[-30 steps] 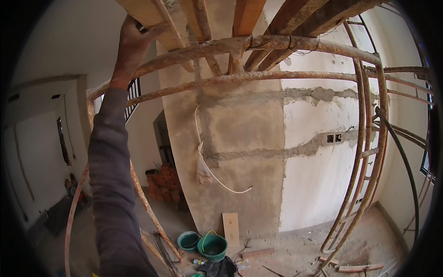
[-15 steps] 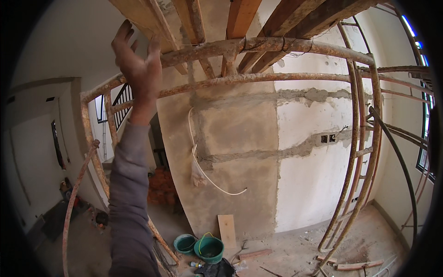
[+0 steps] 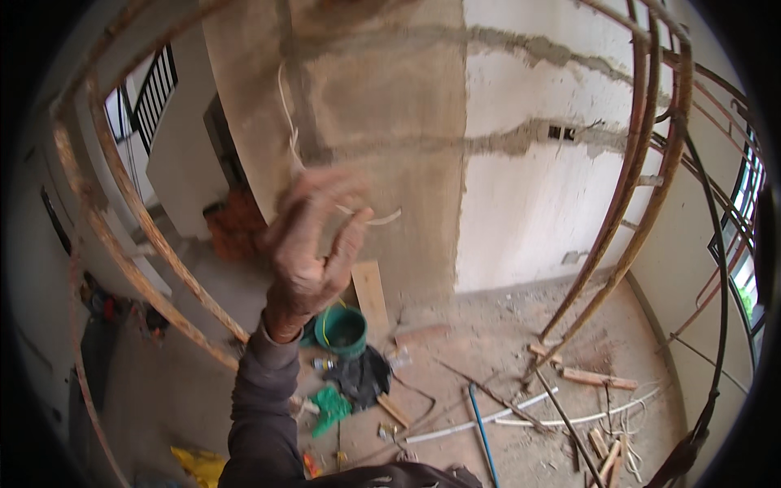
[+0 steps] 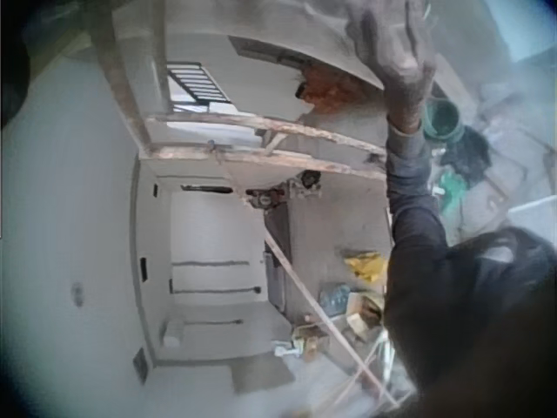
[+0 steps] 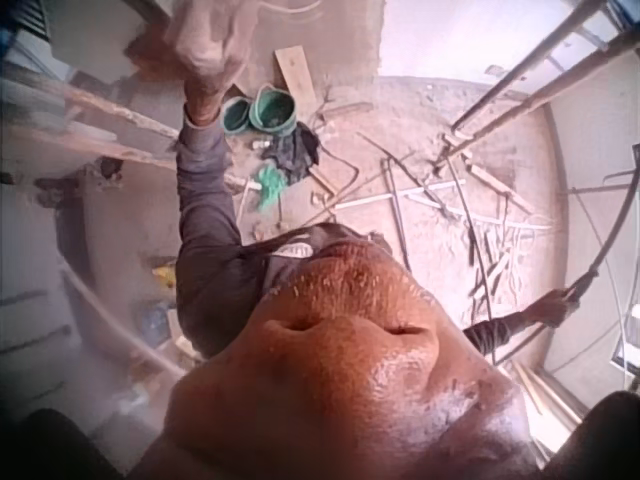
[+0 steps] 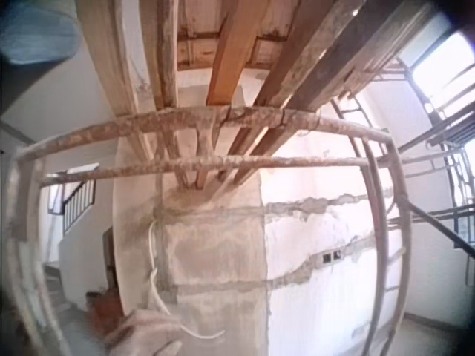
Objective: The person uses their hands to tie a thin wire around the wooden beams and metal pipe of a scaffolding structure, then tightens and twists the wire using a pair of pliers.
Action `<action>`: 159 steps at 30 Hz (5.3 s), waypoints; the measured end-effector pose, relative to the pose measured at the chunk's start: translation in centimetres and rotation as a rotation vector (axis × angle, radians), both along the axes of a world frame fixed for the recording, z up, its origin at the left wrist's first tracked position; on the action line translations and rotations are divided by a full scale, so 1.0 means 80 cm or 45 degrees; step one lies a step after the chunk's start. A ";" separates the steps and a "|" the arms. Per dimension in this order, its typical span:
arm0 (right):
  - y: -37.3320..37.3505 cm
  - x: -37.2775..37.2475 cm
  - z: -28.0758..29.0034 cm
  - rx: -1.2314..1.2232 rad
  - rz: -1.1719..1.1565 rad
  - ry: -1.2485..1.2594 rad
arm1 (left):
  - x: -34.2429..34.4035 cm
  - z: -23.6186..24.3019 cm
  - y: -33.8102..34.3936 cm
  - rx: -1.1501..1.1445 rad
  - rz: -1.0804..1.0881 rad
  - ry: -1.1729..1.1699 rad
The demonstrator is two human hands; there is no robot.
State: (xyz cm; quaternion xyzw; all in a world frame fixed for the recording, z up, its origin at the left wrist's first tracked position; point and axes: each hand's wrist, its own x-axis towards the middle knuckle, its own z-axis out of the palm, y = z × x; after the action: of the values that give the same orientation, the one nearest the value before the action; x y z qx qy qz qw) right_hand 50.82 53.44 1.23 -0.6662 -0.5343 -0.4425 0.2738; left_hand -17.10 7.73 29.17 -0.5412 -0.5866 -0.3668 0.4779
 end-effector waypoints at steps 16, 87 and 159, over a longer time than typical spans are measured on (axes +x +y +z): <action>-0.192 -0.301 -0.119 -1.277 1.544 1.038 | 0.075 -0.477 -0.079 -0.841 0.053 -1.601; -0.260 -0.282 -0.391 -1.994 1.732 1.222 | 0.128 -0.138 -0.380 1.030 0.608 -0.934; -0.301 -0.659 0.054 -1.366 2.827 0.700 | 0.089 -0.226 -0.026 -0.595 -0.325 -2.004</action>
State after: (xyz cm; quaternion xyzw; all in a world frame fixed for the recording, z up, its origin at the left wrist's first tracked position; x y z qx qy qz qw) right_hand -1.87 29.34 5.53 0.0432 -0.8420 0.4498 0.2947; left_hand -10.01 5.65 11.09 -0.2742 -0.7447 -0.5582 -0.2421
